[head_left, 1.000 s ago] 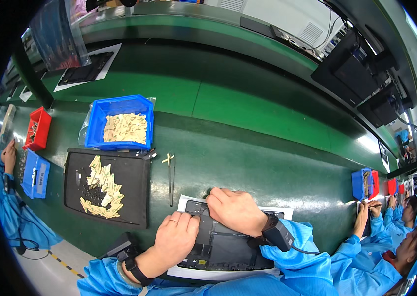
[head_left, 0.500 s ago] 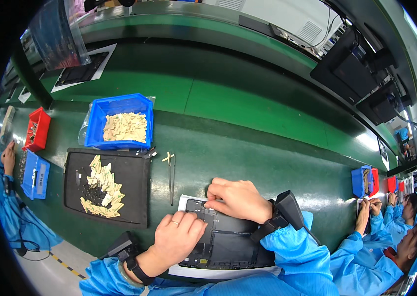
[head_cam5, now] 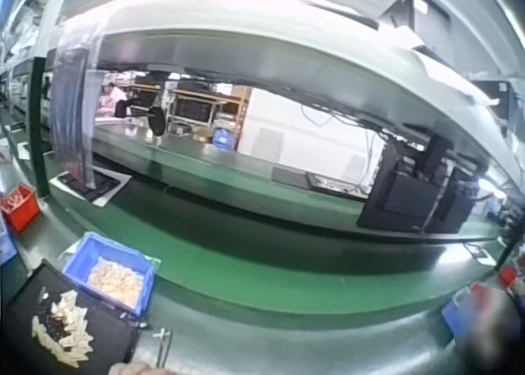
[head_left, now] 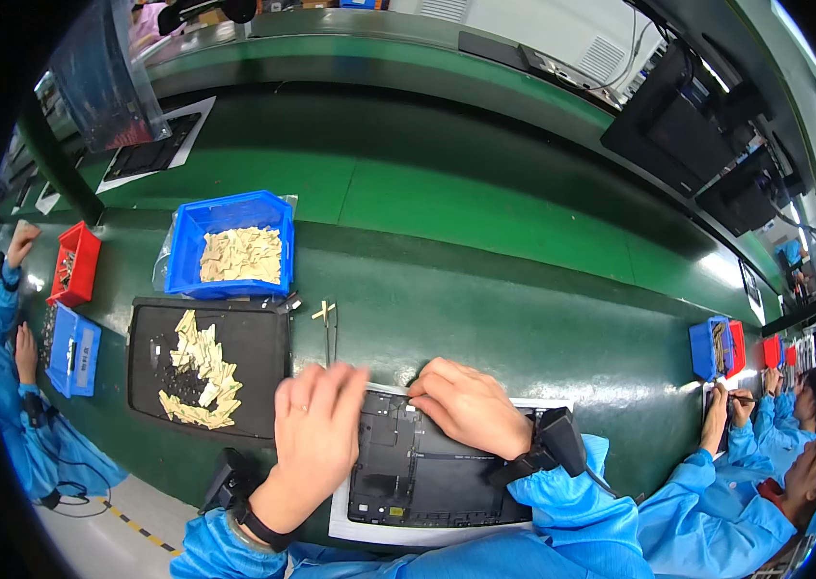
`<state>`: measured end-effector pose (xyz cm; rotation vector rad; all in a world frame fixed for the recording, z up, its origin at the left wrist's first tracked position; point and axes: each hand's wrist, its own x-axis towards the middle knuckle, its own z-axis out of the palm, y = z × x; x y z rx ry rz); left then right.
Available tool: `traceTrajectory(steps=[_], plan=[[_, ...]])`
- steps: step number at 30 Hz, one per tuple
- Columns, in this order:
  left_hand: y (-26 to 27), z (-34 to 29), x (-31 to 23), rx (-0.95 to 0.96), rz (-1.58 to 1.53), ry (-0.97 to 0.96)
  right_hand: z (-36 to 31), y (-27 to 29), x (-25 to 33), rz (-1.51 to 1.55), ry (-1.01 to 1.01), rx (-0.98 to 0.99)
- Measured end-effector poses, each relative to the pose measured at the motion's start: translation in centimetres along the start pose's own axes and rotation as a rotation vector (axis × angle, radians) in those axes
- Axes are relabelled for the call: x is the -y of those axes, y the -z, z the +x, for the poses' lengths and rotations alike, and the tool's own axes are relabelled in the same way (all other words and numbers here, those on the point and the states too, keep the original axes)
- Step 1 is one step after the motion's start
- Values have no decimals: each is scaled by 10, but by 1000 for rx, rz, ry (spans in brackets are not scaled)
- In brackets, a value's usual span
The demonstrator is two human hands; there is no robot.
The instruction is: The person assembles internal components into an electronic device by hand, inserting ribbon cables and internal modules from component bins into the device's casing.
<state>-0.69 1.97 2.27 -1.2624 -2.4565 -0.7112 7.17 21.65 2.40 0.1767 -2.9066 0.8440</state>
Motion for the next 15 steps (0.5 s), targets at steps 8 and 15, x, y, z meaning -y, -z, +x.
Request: traceTrajectory(steps=[8, 15], plan=[[1, 9, -7, 228, -453, 298, -11, 3, 9, -56, 12, -194], [-12, -8, -11, 250, -1313, 642, -22, 12, 10, 278, -329, -42]])
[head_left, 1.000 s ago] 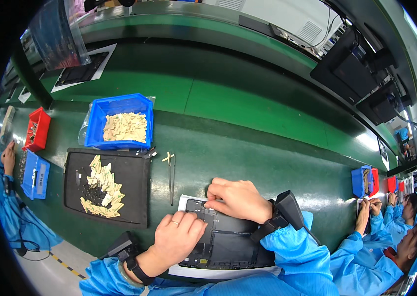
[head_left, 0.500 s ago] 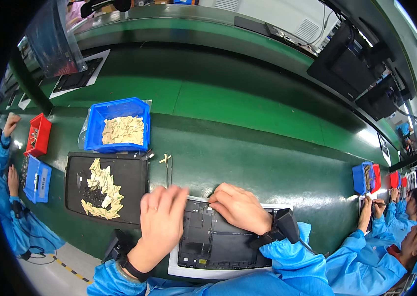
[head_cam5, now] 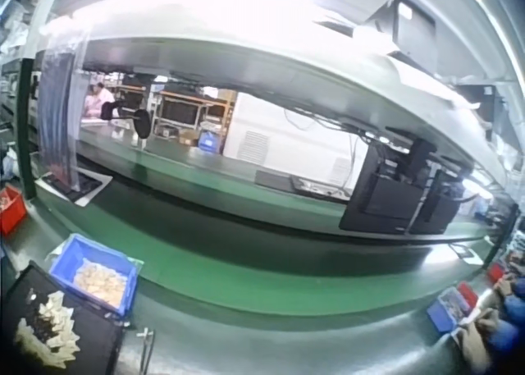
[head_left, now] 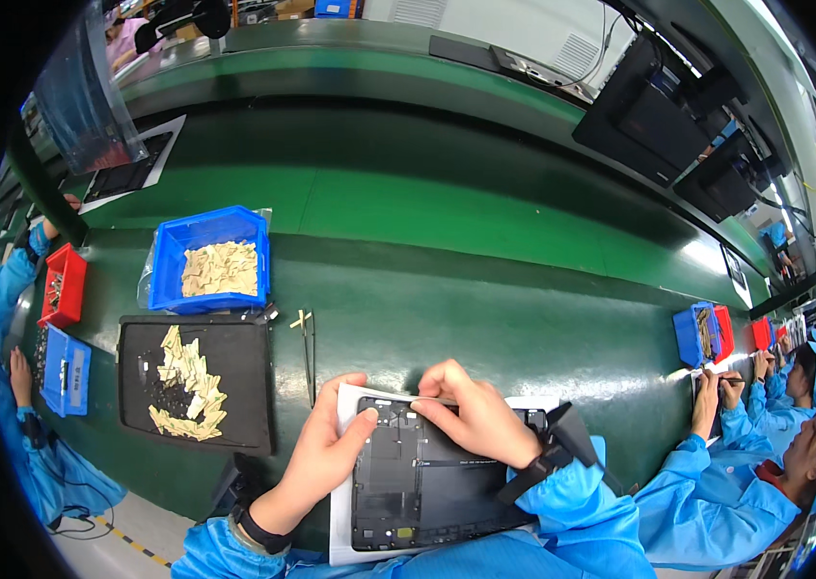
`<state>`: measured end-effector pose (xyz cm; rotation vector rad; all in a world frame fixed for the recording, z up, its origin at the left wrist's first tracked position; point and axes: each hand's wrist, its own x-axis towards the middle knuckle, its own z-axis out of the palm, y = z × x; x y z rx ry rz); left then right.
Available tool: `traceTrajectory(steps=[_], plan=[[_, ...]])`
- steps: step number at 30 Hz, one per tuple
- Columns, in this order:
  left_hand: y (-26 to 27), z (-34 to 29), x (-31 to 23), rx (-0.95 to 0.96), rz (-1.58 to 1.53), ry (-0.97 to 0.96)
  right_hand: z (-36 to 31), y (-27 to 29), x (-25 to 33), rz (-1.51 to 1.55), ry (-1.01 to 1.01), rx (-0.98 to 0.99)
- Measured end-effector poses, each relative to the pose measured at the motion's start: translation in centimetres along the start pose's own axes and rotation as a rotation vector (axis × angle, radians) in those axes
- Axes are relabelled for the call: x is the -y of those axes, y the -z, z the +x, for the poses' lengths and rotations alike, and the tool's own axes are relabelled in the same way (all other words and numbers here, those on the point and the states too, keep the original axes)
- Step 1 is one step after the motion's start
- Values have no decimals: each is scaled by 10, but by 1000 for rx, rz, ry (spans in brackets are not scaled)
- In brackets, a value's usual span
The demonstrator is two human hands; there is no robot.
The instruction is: The person assembles internal components into an electronic device by hand, inserting ribbon cables and internal modules from component bins into the device's casing.
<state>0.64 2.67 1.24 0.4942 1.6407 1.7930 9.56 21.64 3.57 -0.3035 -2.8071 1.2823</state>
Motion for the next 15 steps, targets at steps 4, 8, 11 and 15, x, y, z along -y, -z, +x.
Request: traceTrajectory(steps=[4, 8, 11, 15], plan=[[-1, 2, 9, 45, -67, 185, 16, 4, -34, 498, -121, 243], [-6, 2, 1, 51, -96, 254, 20, 18, -34, 494, -171, 329], [-2, 0, 3, 57, -86, 257, 25, 19, -28, 428, -206, 424], [0, 0, 1, 61, -103, 274, 27, 19, -24, 399, -217, 412]])
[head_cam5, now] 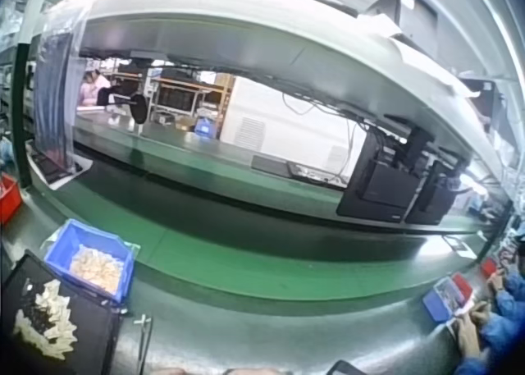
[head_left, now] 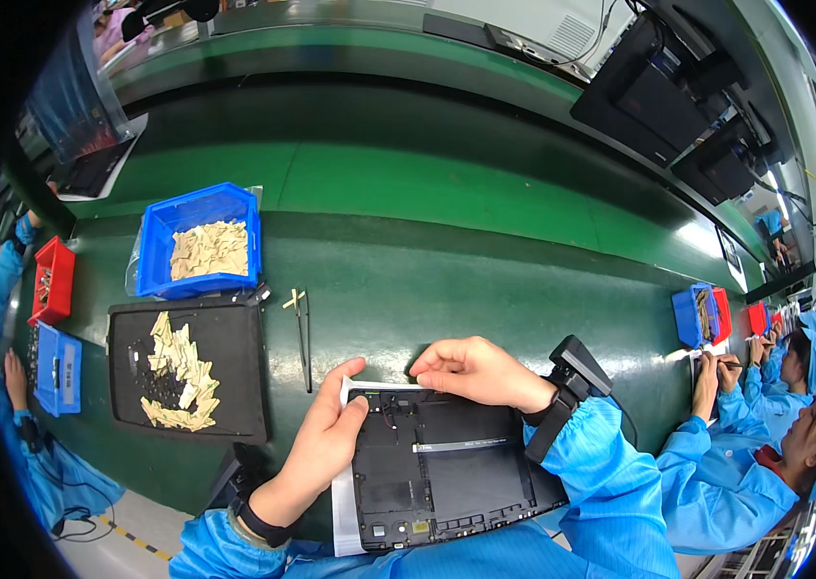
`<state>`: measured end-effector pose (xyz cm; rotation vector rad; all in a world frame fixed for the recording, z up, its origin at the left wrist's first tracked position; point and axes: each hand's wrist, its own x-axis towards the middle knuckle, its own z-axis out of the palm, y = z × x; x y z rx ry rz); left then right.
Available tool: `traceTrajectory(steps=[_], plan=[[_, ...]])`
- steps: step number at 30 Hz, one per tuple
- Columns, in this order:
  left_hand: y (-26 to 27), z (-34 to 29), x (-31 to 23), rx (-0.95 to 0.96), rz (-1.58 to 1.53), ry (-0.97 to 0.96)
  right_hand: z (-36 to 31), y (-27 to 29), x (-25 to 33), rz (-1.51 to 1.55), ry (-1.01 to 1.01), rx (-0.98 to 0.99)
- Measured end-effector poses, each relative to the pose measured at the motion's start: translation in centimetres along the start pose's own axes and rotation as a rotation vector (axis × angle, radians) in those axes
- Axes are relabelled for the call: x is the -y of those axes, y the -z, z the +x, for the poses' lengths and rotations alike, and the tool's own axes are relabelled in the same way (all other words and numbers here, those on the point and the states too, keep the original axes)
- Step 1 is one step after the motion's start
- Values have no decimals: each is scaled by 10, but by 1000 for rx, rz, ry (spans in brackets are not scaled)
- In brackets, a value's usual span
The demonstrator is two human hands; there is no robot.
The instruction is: The person assembles internal components into an electronic device by hand, inserting ribbon cables and internal modules from component bins into the device's casing.
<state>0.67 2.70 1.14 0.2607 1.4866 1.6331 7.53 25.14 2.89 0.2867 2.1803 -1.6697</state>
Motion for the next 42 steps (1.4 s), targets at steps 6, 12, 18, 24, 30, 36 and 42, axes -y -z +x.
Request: traceTrajectory(steps=[6, 12, 18, 24, 30, 36, 42], plan=[[0, 4, 2, -3, -41, -28, 3, -3, -4, 35, 44, -32], [0, -5, 0, -9, 272, -362, -18, -9, 13, -279, 117, -89], [33, -33, -7, 107, 40, -705, -94, 63, -6, 318, 126, 76], [34, -30, -19, -98, -80, -742, -121, 21, -118, 765, 306, 105], [28, -23, -19, -240, -217, -845, -97, 25, -12, 209, 187, -451], [49, -17, -11, -149, -94, -777, -16, 118, 76, 466, 419, -562], [32, -17, -13, 114, -19, -583, 59, 229, 12, -404, 327, -1560]])
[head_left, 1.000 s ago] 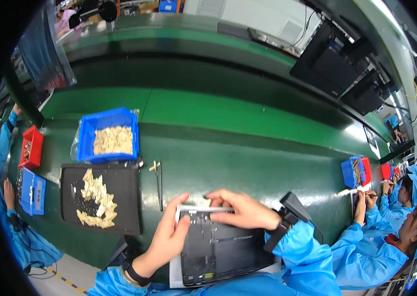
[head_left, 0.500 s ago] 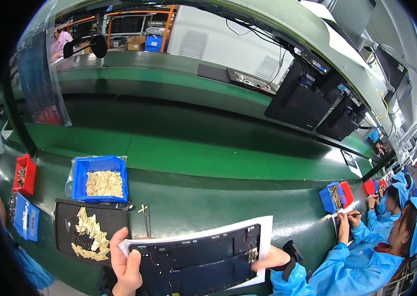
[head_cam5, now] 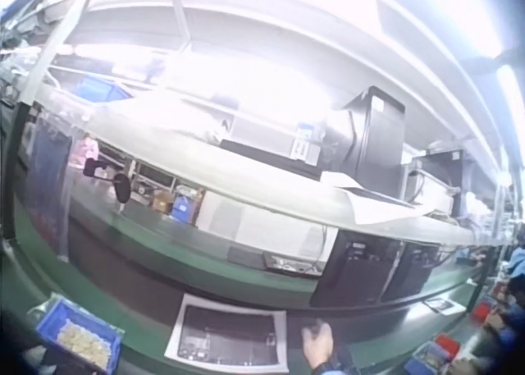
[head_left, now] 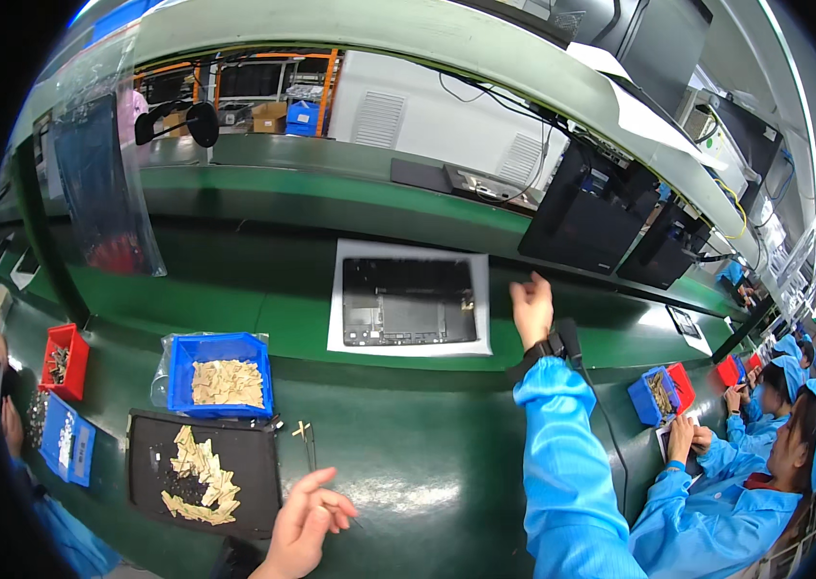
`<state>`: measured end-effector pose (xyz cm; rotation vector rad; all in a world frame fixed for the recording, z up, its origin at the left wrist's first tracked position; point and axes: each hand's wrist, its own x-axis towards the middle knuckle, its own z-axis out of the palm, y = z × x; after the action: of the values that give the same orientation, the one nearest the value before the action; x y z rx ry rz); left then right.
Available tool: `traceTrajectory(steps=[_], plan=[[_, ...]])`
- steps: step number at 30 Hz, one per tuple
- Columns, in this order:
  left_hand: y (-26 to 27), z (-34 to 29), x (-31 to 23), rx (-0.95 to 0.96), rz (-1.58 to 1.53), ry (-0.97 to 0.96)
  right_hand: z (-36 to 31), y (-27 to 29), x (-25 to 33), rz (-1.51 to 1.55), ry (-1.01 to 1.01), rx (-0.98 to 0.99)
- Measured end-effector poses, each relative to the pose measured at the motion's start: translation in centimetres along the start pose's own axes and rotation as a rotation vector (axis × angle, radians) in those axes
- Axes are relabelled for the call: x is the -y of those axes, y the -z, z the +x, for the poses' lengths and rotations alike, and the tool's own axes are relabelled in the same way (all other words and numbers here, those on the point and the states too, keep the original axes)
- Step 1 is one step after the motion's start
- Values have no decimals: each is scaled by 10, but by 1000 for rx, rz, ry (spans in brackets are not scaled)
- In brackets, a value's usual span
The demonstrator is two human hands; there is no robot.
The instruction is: The person assembles internal components into an electronic device by hand, inserting ribbon cables and internal modules from component bins into the device's casing.
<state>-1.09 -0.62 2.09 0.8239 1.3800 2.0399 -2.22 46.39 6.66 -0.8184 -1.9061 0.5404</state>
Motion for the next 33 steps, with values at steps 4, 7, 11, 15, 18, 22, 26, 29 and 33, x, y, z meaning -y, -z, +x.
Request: traceTrajectory(steps=[4, 7, 11, 15, 18, 22, 26, 29, 33], plan=[[-7, -4, 1, 55, 76, 14, -127, -10, -13, 450, -30, 88], [-9, -8, 3, 20, 84, 18, -210, 39, 60, 202, 362, 211], [-13, -6, -11, 72, 503, -211, -259, 66, 93, -57, 695, 833], [-18, -5, -12, 50, 806, -393, -259, 56, 94, 44, 638, 831], [-15, -23, -12, 58, 797, -499, -256, 54, 99, 124, 542, 830], [-7, -40, -21, -122, 824, -616, -253, 63, 101, 110, 552, 780], [30, -60, -25, -472, 809, -335, -257, 63, 99, 141, 560, 772], [72, -62, -39, -590, 1019, -204, -266, 55, 103, 147, 579, 783], [83, -42, -58, -588, 1238, -231, -256, 67, 98, 138, 544, 781]])
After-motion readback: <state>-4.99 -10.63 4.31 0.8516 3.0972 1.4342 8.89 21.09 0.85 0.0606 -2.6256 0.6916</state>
